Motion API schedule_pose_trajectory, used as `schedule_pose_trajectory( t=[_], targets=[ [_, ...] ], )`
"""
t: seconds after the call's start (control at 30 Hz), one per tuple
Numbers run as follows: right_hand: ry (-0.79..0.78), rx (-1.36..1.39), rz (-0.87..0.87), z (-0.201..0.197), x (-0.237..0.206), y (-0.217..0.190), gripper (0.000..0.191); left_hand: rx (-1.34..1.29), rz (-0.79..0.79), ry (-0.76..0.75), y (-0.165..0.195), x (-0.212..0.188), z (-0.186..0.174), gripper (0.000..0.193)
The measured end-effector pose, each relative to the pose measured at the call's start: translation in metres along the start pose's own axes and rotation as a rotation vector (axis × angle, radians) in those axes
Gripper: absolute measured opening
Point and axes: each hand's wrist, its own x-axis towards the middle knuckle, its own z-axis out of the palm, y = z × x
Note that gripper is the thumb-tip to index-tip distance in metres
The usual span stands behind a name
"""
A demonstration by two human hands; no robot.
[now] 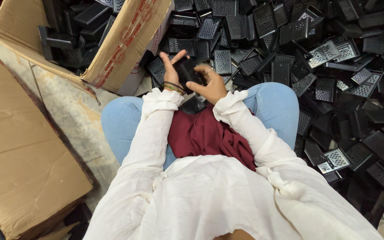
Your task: The person sits on the floor and repeatedly picks up small black plastic parts from a large pile. They turn each part over in their hands to inspect it, then place it into a cardboard box to their left. The process is repetitive and continues throughout the clip.
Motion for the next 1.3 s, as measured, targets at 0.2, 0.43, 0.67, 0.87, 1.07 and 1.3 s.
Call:
schedule_pose_trajectory(
  t=[0.2, 0.43, 0.67, 0.87, 1.07, 1.3],
  targets=[
    [0.069, -0.184, 0.088, 0.006, -0.007, -0.005, 0.059, 0.105, 0.042, -0.119, -0.014, -0.006, 0.002, 0.091],
    [0.072, -0.309, -0.022, 0.003, -0.014, -0.004, 0.062, 0.269, 0.281, -0.292, -0.025, -0.011, 0.002, 0.05],
    [0.035, -0.083, -0.003, -0.012, -0.005, 0.011, 0.053, 0.076, 0.254, -0.232, -0.013, -0.002, 0.003, 0.042],
    [0.04, 0.416, 0.497, -0.037, 0.004, 0.025, 0.037, -0.122, 0.124, -0.259, 0.001, 0.002, -0.002, 0.043],
    [0.198, 0.468, 0.342, -0.064, 0.014, 0.025, 0.026, 0.571, 0.072, -0.339, -0.009, -0.001, -0.005, 0.046],
    [0.255, -0.026, 0.134, -0.084, 0.027, 0.016, 0.02, 0.723, 0.502, -0.047, 0.063, -0.001, 0.01, 0.032]
  ],
)
